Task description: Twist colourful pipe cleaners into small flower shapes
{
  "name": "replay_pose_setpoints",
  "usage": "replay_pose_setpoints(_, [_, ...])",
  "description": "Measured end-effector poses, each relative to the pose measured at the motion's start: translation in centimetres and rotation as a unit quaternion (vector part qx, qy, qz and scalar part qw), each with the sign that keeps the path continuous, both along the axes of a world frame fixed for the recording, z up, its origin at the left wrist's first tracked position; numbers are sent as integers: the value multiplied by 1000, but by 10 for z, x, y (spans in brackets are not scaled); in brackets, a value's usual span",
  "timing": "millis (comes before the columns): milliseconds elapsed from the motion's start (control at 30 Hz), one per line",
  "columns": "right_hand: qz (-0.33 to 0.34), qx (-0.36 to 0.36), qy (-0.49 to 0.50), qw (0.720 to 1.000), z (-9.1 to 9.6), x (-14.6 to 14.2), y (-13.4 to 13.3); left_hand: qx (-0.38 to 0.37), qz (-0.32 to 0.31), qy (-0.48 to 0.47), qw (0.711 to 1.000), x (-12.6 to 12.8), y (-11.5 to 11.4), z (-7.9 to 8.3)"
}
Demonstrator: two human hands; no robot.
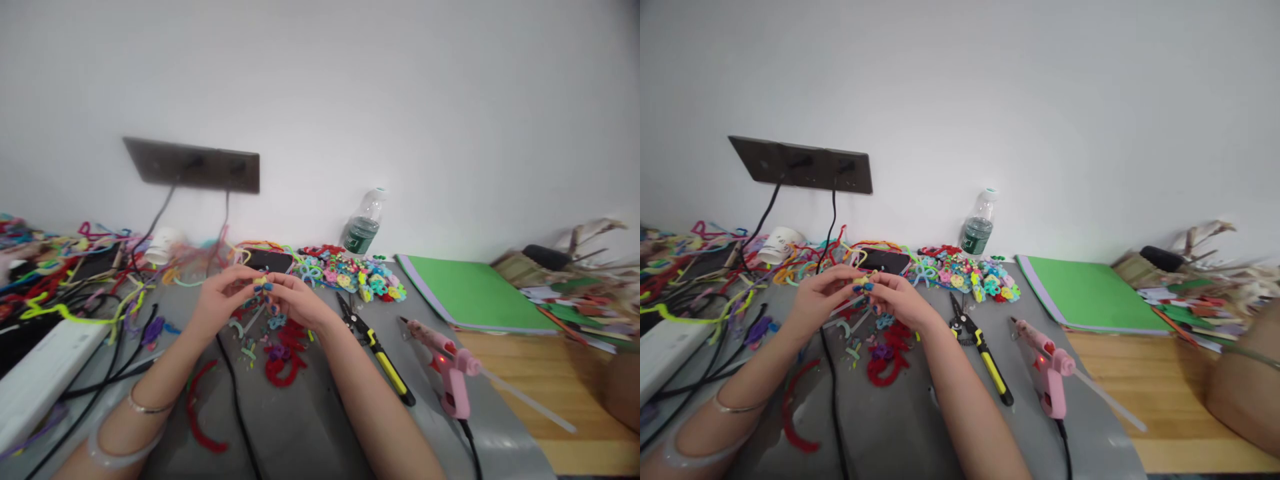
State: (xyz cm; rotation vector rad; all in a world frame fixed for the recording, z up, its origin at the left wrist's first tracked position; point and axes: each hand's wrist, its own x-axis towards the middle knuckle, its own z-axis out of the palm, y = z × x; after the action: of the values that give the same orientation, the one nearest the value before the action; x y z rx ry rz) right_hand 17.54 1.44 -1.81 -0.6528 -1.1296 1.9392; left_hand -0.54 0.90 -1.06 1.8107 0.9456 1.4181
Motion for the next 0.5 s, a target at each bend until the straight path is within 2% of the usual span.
replay_pose_setpoints(67, [2,-2,-3,1000,0,0,0,-1,-1,-3,1000,1,0,1])
replay_pose_setpoints(267, [0,0,-11,1000,3,1,1,-89,13,-18,996,6,-3,4])
replay_pose_setpoints(500, [-23,4,-12,1000,4,0,0,-92,43,-18,995,6,-3,4])
